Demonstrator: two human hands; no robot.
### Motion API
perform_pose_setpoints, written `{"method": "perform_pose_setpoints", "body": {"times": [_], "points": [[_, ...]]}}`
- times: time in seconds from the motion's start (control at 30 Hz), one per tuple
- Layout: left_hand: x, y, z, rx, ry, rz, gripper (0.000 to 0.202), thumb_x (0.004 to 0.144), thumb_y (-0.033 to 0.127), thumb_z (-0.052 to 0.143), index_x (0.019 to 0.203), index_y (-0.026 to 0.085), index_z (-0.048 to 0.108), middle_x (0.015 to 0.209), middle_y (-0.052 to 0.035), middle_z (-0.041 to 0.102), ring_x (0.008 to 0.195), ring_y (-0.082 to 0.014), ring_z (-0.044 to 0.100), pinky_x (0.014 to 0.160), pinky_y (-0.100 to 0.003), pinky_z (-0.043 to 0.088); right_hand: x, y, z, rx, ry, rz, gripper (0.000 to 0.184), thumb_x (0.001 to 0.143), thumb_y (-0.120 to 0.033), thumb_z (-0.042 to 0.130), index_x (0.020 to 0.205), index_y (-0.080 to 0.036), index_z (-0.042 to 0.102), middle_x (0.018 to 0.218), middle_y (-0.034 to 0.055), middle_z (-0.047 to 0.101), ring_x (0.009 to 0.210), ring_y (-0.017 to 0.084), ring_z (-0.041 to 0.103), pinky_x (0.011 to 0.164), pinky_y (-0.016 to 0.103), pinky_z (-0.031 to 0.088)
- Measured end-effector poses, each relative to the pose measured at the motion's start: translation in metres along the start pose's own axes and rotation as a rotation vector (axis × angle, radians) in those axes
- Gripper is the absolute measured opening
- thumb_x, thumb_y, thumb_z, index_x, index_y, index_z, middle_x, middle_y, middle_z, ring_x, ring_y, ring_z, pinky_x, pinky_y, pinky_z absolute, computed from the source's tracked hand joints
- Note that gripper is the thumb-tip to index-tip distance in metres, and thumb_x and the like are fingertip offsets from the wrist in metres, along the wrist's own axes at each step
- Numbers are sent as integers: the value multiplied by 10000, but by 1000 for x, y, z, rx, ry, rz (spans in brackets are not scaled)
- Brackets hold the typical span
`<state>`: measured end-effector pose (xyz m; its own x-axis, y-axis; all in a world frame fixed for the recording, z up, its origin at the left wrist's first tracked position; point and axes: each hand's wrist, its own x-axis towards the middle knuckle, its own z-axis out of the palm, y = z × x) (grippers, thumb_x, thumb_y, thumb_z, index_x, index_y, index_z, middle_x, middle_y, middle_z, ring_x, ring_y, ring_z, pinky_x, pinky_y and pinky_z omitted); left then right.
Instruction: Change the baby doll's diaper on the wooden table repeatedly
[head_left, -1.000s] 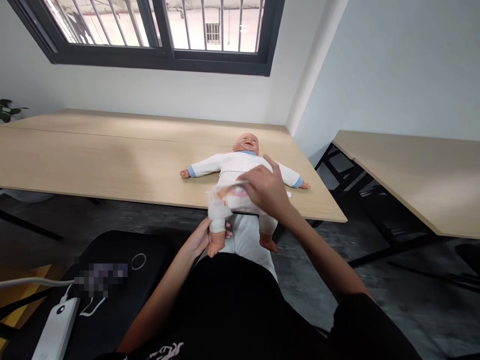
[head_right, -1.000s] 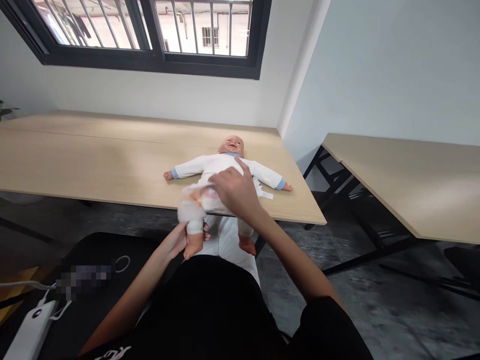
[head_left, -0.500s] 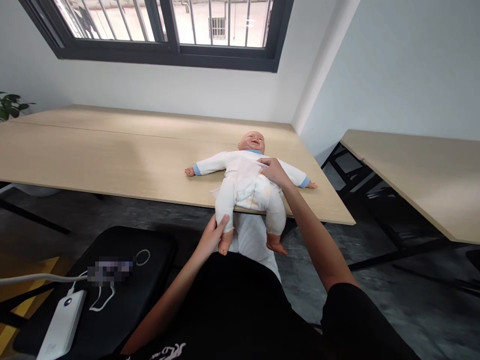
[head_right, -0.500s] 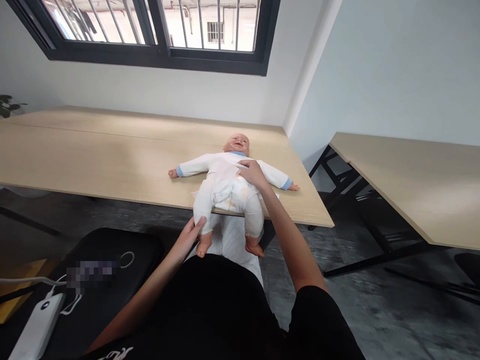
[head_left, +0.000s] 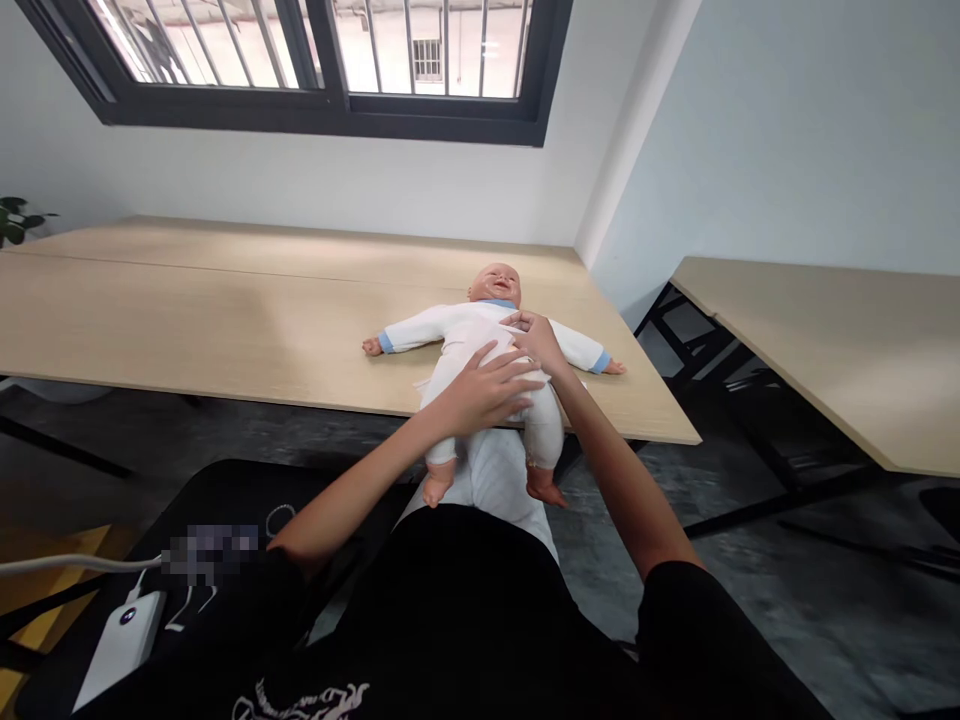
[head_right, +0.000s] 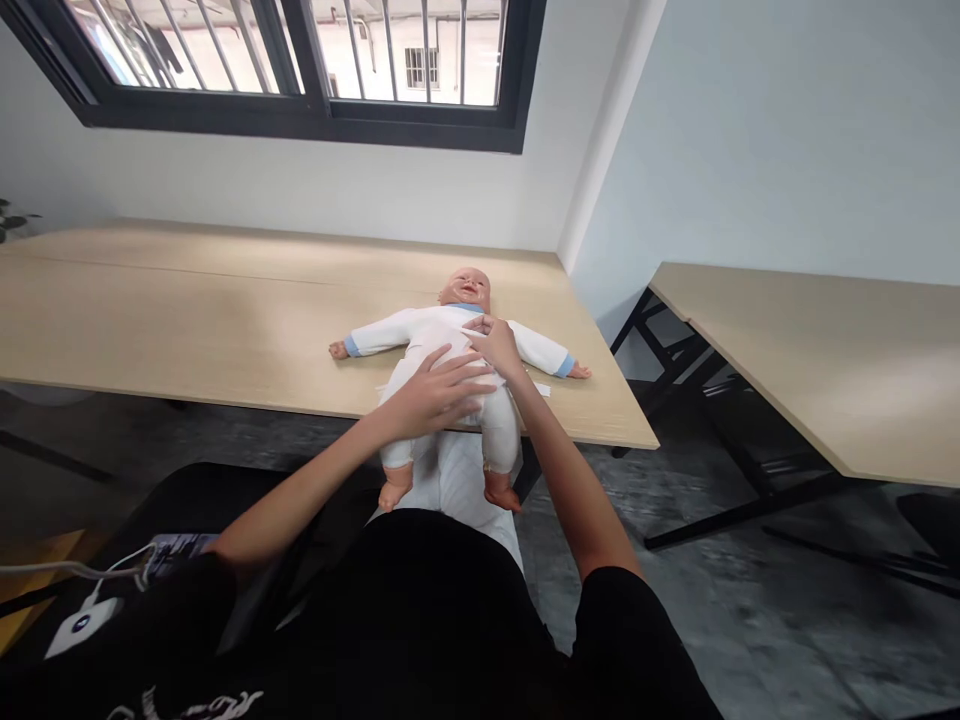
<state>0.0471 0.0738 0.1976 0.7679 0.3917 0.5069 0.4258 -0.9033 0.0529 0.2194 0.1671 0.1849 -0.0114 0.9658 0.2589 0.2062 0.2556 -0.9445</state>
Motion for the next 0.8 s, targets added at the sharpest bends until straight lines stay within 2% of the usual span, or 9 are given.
{"method": "perform_pose_setpoints", "body": {"times": [0.07,0.13,0.23,0.3,0.47,0.63,0.7,0.8], "points": [[16,-17,1,-62,-101,-12,392,1052,374,365,1332,261,616,1452,-52,580,1435,-210,430,1234,-479,185,-1,1,-3,-4,73,-11,400,591,-468,718,838,-168,623,720,37,645,640,175,585,629,293,467],[25,-30,1,-127,-175,-48,398,1046,396,374,1328,268,624,1448,-48,585,1429,-214,435,1219,-461,214,-6,3,-9,-29,192,-58,405,641,-500,699,867,-176,608,776,51,655,711,185,608,683,303,495],[32,-44,1,-219,-230,-113,384,1020,436,430,1309,301,644,1453,-34,584,1449,-235,410,1218,-448,197,-20,9,-23,-114,346,-94,333,750,-490,593,882,-185,585,867,76,678,769,187,620,747,315,515],[35,-50,1,-269,-252,-138,377,1000,460,468,1300,324,652,1464,-21,575,1460,-242,392,1229,-458,154,-33,15,-32,-193,388,-99,299,790,-468,562,884,-185,583,878,81,682,773,194,626,767,327,518],[48,-60,2,-316,-342,-179,399,967,554,497,1271,358,666,1554,-5,473,1510,-256,300,1235,-542,15,-65,35,-46,-423,318,-113,270,850,-387,512,963,-162,609,978,125,699,896,251,646,876,397,513],[66,-67,2,-349,-422,-230,421,972,585,468,1254,355,679,1565,-17,456,1520,-275,275,1218,-593,-15,-76,52,-52,-840,233,-81,353,800,-289,525,1068,-92,644,1115,228,665,1131,372,565,1024,509,418],[72,-69,4,-328,-440,-253,436,986,579,432,1248,340,685,1563,-29,459,1520,-278,271,1213,-606,-9,-77,55,-53,-903,219,-80,331,810,-268,501,1046,-90,650,1100,234,663,1136,370,560,1027,498,415],[78,-71,9,-310,-445,-281,451,985,579,423,1259,328,679,1553,-44,471,1516,-282,273,1207,-621,-9,-78,54,-54,-872,221,-110,217,794,-249,490,910,-136,634,1009,201,675,1061,339,586,994,463,439]]}}
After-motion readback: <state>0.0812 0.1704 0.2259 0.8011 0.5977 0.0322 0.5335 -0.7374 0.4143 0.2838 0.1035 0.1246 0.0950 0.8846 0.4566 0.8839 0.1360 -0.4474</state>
